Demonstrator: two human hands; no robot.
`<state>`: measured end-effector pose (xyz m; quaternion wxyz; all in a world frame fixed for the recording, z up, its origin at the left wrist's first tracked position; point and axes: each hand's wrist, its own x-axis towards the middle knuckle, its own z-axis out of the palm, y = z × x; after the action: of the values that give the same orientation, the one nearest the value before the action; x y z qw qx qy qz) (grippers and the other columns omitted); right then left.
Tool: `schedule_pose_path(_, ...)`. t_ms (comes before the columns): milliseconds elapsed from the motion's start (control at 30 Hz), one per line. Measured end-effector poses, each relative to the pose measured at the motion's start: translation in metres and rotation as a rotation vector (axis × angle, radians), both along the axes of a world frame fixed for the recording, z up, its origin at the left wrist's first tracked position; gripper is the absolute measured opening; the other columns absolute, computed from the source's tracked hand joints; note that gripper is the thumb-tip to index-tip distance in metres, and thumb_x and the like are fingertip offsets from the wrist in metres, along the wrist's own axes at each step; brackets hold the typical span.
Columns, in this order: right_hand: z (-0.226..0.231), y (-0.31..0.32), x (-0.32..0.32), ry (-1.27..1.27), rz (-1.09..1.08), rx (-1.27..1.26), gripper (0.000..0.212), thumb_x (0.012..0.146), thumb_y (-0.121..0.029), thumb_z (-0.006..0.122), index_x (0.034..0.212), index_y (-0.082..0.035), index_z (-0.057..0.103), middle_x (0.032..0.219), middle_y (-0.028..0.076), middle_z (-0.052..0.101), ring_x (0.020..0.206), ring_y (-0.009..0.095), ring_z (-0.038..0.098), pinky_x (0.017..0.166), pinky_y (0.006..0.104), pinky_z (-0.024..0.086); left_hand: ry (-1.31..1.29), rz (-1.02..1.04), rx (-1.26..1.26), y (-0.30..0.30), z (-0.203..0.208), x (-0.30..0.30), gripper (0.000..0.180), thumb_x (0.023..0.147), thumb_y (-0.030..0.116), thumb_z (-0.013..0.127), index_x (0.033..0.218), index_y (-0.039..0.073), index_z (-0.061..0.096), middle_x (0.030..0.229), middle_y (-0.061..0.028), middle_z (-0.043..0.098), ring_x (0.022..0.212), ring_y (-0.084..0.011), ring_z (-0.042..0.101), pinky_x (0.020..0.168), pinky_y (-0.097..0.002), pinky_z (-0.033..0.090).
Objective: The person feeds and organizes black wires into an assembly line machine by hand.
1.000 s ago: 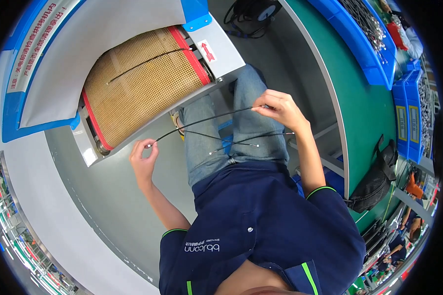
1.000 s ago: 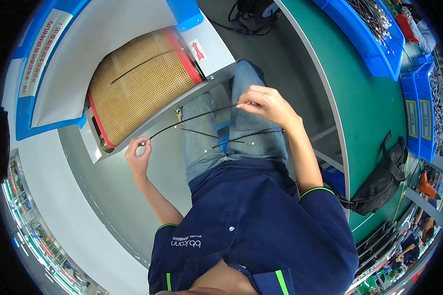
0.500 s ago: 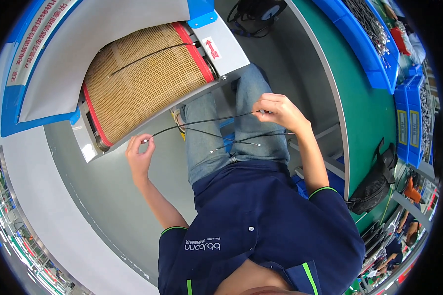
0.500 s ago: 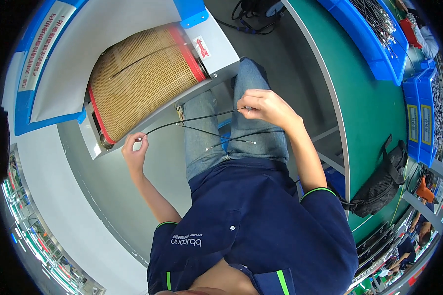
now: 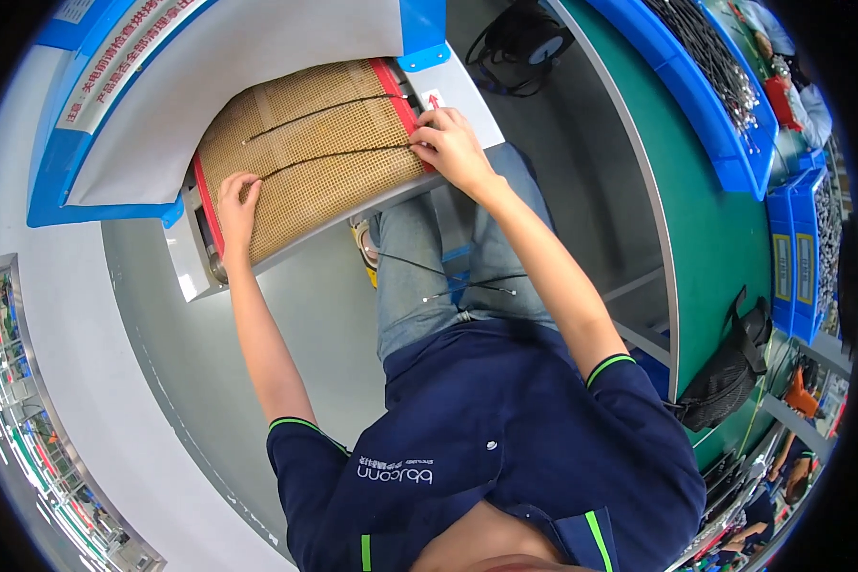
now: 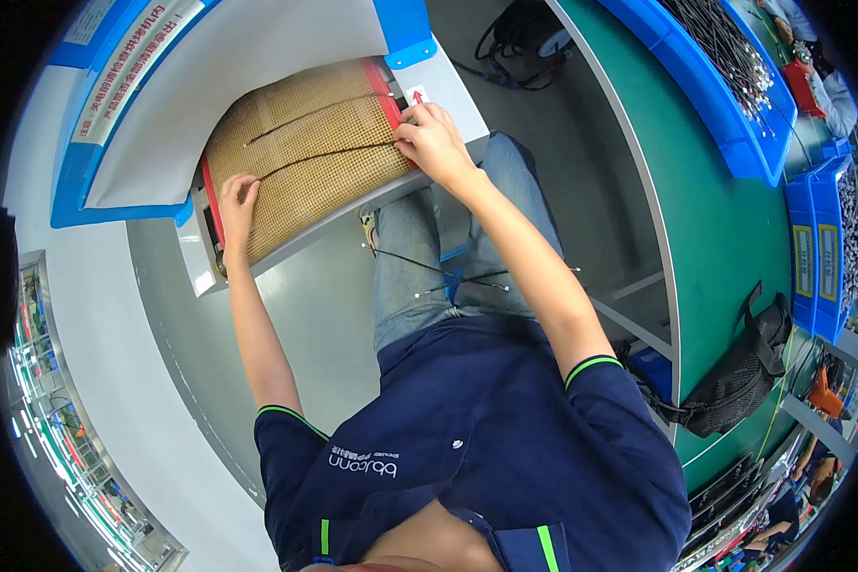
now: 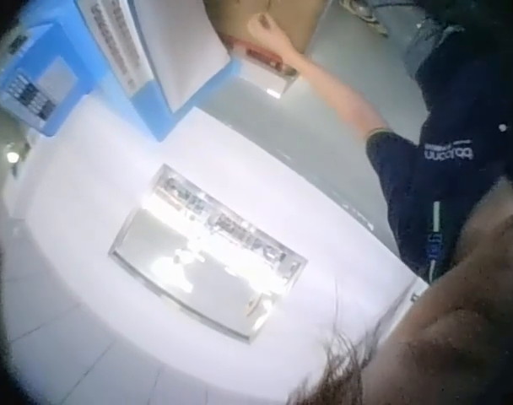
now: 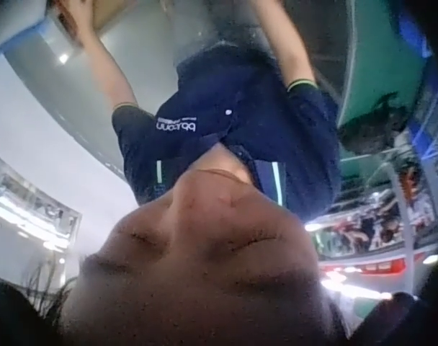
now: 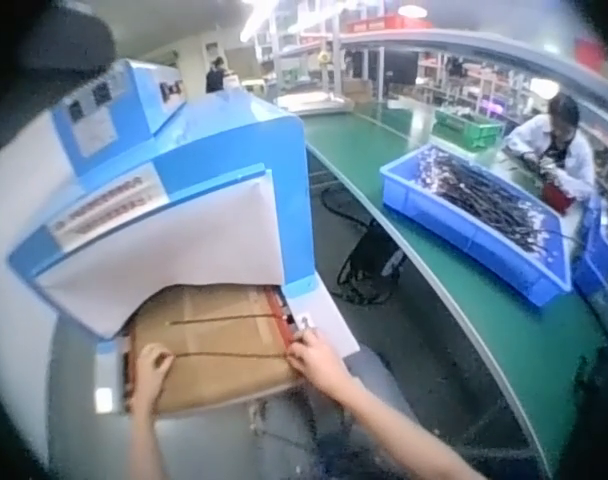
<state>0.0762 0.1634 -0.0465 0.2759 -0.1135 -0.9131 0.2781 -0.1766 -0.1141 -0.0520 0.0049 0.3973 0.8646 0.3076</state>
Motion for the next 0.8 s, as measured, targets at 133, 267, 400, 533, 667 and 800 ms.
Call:
schedule_pose_path(133,-0.012,-0.003,0.014,0.063,-0.009,0.042,0.014,0.076,-0.007,0.068,0.089,-0.007,0.066,0.093,0.006,0.06,0.095,0.026,0.055,0.086,0.0352,0.045,0.151,0.074,0.051,0.007,-0.015,0.03,0.021,0.085,0.014,0.063,0.104,0.006,0.062,0.114,-0.0113,0.057,0.11,-0.0279,0.051,0.095,-0.0358,0.041)
schedule_pose_path(267,-0.037,-0.022,0.061,-0.156,0.009,-0.242,0.013,0.078,-0.007,0.066,0.091,-0.006,0.066,0.089,0.009,0.062,0.089,0.027,0.058,0.083,0.0377,0.047,-0.173,-0.076,0.095,0.006,-0.05,0.089,0.021,0.086,0.008,0.058,0.107,0.005,0.06,0.113,-0.0116,0.057,0.11,-0.0292,0.052,0.095,-0.0372,0.041)
schedule_pose_path(400,-0.083,-0.047,0.095,-0.554,0.206,-0.287,0.017,0.078,-0.015,0.067,0.093,-0.006,0.066,0.088,0.011,0.065,0.087,0.03,0.059,0.079,0.0398,0.048,-0.326,-0.241,-0.026,0.004,-0.111,0.141,0.026,0.087,0.005,0.055,0.113,0.005,0.057,0.113,-0.012,0.057,0.11,-0.0298,0.052,0.096,-0.0374,0.041)
schedule_pose_path(533,-0.109,-0.074,0.113,-0.746,0.263,-0.447,0.024,0.077,-0.012,0.067,0.099,-0.005,0.063,0.088,0.013,0.065,0.083,0.031,0.062,0.074,0.039,0.049,-0.32,-0.23,-0.099,-0.008,-0.177,0.175,0.027,0.09,0.01,0.053,0.117,0.005,0.053,0.116,-0.0132,0.055,0.108,-0.0302,0.053,0.094,-0.0375,0.042)
schedule_pose_path(667,-0.102,-0.066,0.111,-0.619,0.181,-0.497,0.019,0.078,-0.011,0.065,0.096,-0.005,0.066,0.092,0.011,0.066,0.083,0.031,0.064,0.074,0.0381,0.051,-0.596,-0.248,-0.243,-0.011,-0.172,0.172,0.022,0.096,0.015,0.047,0.114,0.006,0.055,0.111,-0.0132,0.056,0.102,-0.0297,0.056,0.088,-0.036,0.044)
schedule_pose_path(800,-0.081,-0.042,0.114,-0.48,0.113,-0.559,0.014,0.078,-0.008,0.064,0.091,-0.004,0.068,0.09,0.011,0.065,0.083,0.028,0.064,0.075,0.0354,0.052,-0.645,-0.255,-0.29,-0.005,-0.13,0.169,0.017,0.094,0.015,0.05,0.105,0.005,0.058,0.099,-0.0143,0.058,0.092,-0.0321,0.059,0.079,-0.0375,0.047)
